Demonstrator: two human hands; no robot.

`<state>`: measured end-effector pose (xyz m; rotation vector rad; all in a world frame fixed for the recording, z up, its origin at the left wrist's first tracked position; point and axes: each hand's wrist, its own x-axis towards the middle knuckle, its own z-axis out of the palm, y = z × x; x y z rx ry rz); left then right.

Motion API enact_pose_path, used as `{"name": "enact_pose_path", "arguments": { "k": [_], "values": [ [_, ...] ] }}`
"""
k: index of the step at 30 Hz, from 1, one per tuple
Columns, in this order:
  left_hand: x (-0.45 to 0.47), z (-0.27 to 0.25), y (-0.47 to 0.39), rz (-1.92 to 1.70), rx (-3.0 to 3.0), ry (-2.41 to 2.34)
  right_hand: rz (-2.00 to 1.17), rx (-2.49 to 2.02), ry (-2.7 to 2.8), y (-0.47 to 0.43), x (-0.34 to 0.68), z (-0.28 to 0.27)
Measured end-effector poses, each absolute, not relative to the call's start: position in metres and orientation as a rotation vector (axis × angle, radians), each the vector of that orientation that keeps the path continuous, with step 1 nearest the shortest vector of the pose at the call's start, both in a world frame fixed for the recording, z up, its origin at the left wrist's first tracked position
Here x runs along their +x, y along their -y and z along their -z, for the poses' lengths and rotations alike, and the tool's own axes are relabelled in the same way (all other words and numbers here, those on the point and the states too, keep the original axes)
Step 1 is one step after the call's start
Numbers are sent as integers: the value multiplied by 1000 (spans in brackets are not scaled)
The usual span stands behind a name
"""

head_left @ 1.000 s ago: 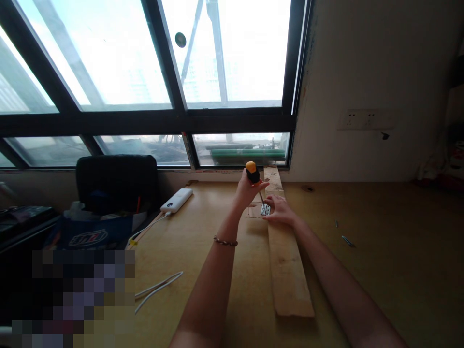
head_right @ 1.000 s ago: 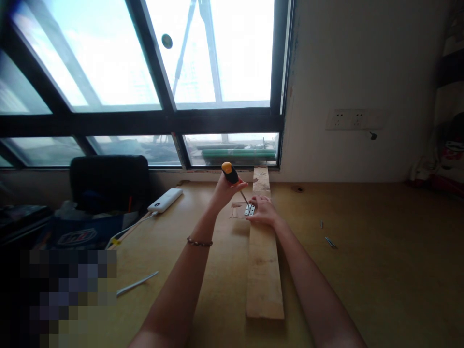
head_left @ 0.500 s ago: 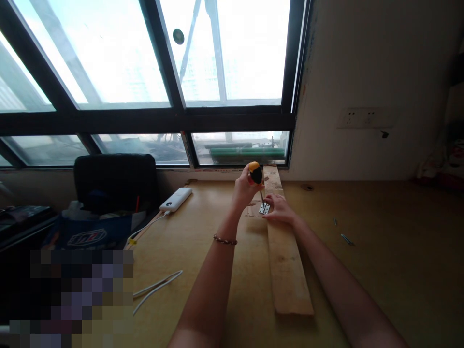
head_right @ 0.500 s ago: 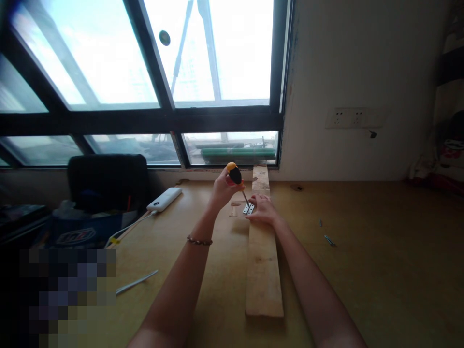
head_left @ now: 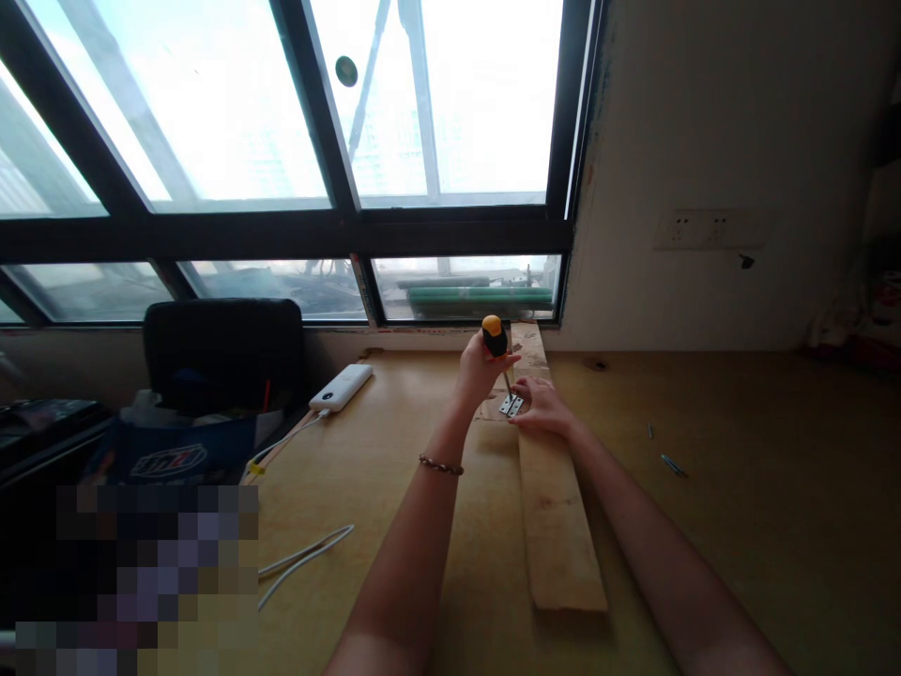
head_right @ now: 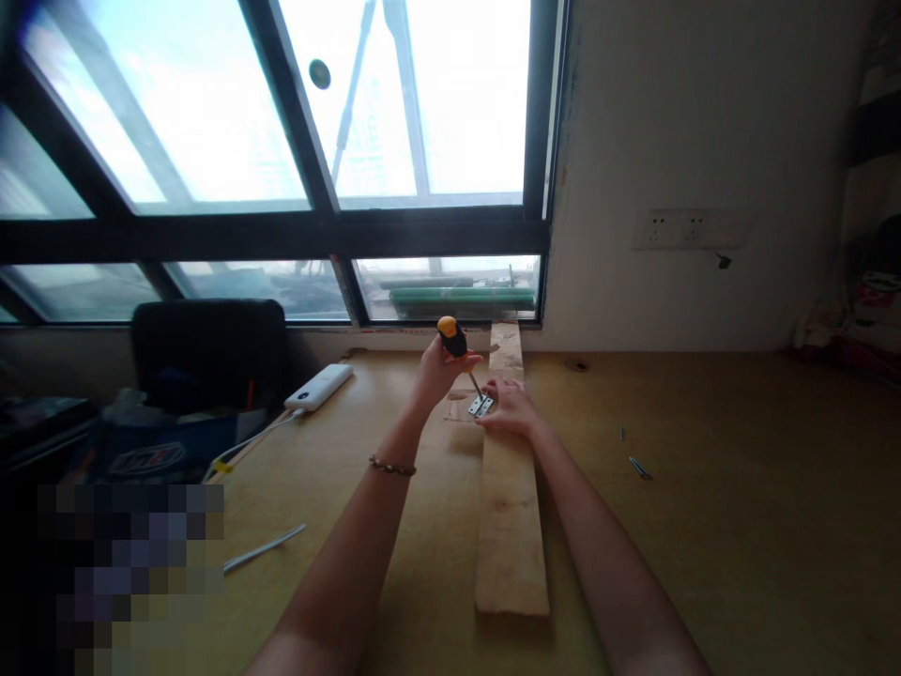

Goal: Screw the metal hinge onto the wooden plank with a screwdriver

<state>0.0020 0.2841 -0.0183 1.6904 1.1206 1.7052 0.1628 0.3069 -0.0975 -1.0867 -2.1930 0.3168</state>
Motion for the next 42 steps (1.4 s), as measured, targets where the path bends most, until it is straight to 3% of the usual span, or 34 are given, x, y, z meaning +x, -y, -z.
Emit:
{"name": "enact_pose_path", "arguments": {
  "k": [6,13,26,33,42],
  "values": [
    [0,7,-273,-1648,1685,-1136,-323,-1082,2211,-305,163,96],
    [7,-1,-267,-1510,1626,-789,-323,-1077,2211,-306,163,97],
    [-1,-25,-251,-1604,1663,-707,-346,-1096,2199,-304,163,95],
    [-18,-33,-241,-1632,1662,-1191,-353,-1076,2196,-302,164,93],
    [-32,34,-197,-940,1820,-2017,-345,-1075,2181,-304,163,96]
  ]
}}
